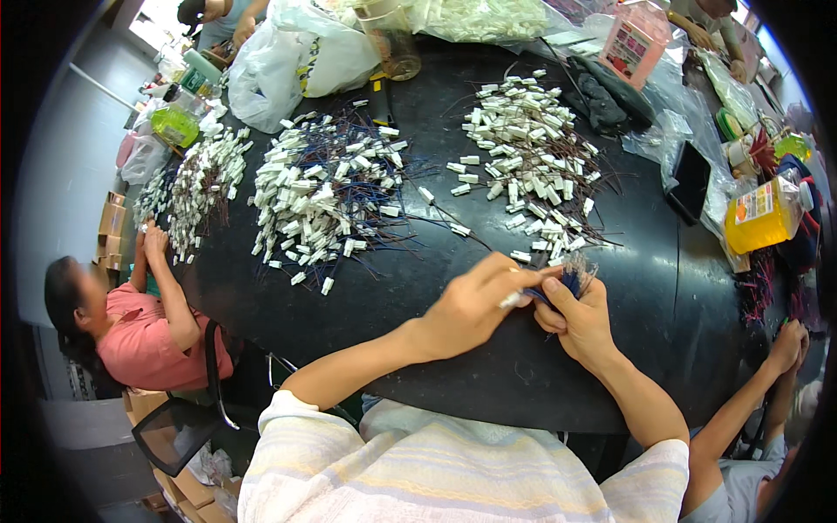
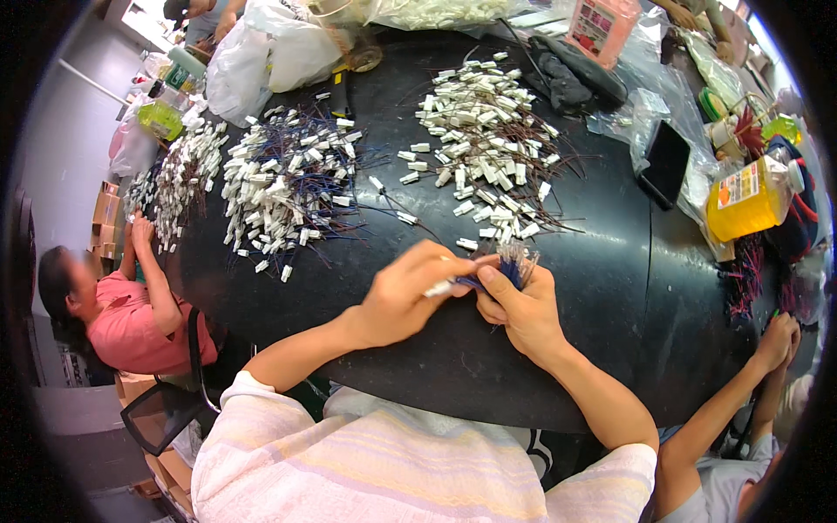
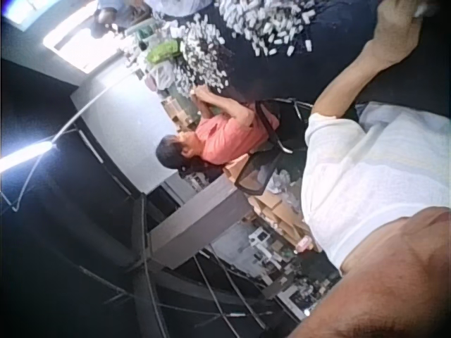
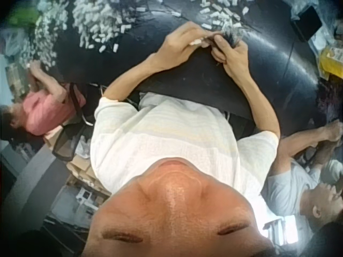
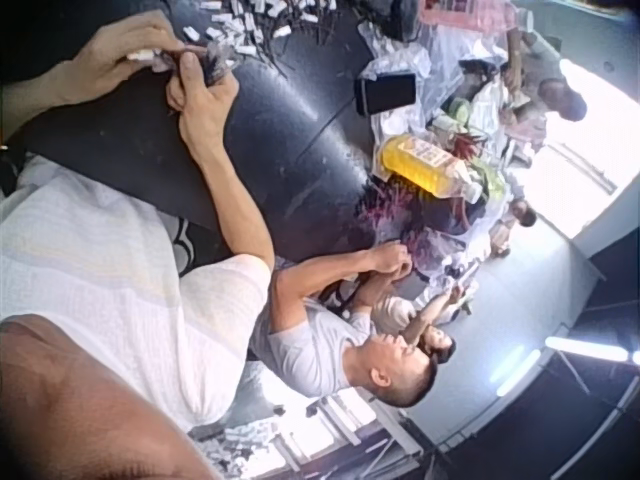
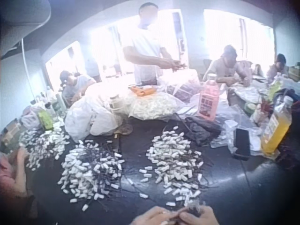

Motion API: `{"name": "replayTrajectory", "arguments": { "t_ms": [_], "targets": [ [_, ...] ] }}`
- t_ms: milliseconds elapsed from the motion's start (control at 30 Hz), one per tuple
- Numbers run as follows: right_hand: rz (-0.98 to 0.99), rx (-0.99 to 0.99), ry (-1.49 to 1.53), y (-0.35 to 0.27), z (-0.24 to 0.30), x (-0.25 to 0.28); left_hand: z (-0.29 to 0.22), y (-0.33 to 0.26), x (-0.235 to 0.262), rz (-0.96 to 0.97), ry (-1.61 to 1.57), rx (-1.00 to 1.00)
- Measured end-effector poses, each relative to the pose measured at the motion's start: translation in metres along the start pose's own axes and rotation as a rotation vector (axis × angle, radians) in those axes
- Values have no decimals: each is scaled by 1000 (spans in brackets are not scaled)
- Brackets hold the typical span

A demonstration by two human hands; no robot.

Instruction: The person assembles small electronic connectors with colored wires by hand at a workbench.

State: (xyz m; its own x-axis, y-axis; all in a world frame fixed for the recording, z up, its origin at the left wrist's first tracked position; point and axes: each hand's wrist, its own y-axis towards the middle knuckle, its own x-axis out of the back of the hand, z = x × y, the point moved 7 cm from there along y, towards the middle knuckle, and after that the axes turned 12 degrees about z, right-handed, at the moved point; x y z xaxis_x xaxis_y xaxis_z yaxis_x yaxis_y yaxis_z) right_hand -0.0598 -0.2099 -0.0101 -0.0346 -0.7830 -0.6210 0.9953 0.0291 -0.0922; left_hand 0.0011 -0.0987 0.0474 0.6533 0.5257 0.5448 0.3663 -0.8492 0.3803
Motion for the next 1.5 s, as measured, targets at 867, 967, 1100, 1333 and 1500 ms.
{"name": "replayTrajectory", "arguments": {
  "t_ms": [867, 967, 1100, 1333, 1500],
  "targets": [
    [-133, -75, -387, -2, 8, 15, 34, 6, 44, 55, 573, 58],
    [-92, -49, -427, -1, 12, 6, 28, -4, 38, -29, 184, 215],
    [-51, -37, -457, -1, 8, 6, 29, -11, 24, -27, -27, 357],
    [-95, -59, -519, 0, 9, 9, 57, -25, 17, -182, -456, 555],
    [-92, -73, -583, 0, 10, 5, 55, -27, -4, 43, -784, 620]
  ]
}}
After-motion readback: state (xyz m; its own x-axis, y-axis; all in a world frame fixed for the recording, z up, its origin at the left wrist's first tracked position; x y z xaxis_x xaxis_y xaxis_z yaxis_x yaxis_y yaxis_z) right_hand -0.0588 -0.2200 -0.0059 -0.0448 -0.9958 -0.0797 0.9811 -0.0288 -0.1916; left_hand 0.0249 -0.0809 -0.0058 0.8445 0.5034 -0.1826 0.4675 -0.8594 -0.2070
